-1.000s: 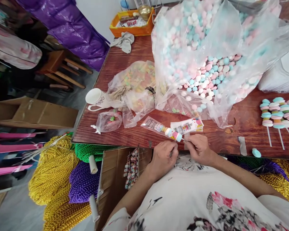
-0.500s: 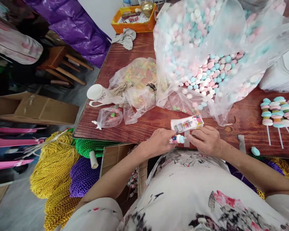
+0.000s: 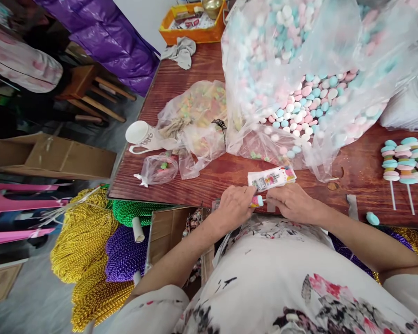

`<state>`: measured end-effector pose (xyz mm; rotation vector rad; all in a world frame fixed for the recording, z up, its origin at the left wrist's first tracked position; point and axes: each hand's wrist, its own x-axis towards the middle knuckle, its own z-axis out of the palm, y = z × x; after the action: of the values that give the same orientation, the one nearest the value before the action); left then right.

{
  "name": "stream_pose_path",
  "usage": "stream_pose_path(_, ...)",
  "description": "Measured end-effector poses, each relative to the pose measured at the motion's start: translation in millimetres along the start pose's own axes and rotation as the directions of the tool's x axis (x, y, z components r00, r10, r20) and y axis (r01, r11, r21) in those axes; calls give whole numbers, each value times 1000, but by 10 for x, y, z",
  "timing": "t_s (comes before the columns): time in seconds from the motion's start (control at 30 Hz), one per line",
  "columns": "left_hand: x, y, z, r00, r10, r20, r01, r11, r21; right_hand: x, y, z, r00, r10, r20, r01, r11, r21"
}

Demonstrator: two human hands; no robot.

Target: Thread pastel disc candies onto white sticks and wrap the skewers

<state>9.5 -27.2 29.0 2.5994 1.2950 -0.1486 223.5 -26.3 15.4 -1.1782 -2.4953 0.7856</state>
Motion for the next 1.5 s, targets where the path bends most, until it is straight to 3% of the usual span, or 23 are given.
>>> stream_pose_path(0.13,-21,44,52,1000,19,21,-19,1000,16,60,-21,9,997,29,65,-32,998,60)
stream_pose_path(0.33,68,121,103,992,-59,114,76,986,-149,158,-216,103,994,1,110,14,991,-136)
stream_pose_path(0.43,73,106,48,992,-103,72,118,963,-243,143,-177,51,998,-53,-41,46,989,-140)
stream_pose_path(0.53,55,72,-60,993,-106,44,114,906,-407,90,-55,-68,968,-141,-209,114,984,-135)
stream_pose_path(0.63,41,3,-162,998,-14,66,55,722,-690,41,52,-182,925,-255,-281,214,962,-171)
stream_pose_path(0.77,65,-145,-244,994,20,109,97,313,-945,30,110,-298,888,-360,-285,300,925,-234)
stream_pose_path(0.93,138,-202,-255,960,135,245,229,121,-966,103,131,-438,885,-412,-219,359,901,-245)
stream_pose_path(1.07,164,-104,-152,973,-34,229,227,-66,-972,165,115,-463,877,-436,-202,387,890,-243)
stream_pose_path(1.17,189,-14,-62,974,-201,102,79,-119,-990,227,52,-401,879,-429,-207,363,885,-291)
stream_pose_path(1.3,260,69,-54,903,-416,-110,-165,-98,-981,374,-53,-363,863,-419,-282,308,879,-364)
stream_pose_path(1.37,302,83,-103,844,-506,-177,-259,-96,-961,434,-86,-401,843,-367,-393,271,922,-278)
stream_pose_path(1.43,339,84,-160,769,-595,-236,-340,-68,-938,449,-113,-429,809,-198,-554,196,978,-64)
stream_pose_path(1.5,373,86,-196,697,-663,-273,-386,-26,-922,423,-146,-387,766,37,-642,130,969,211)
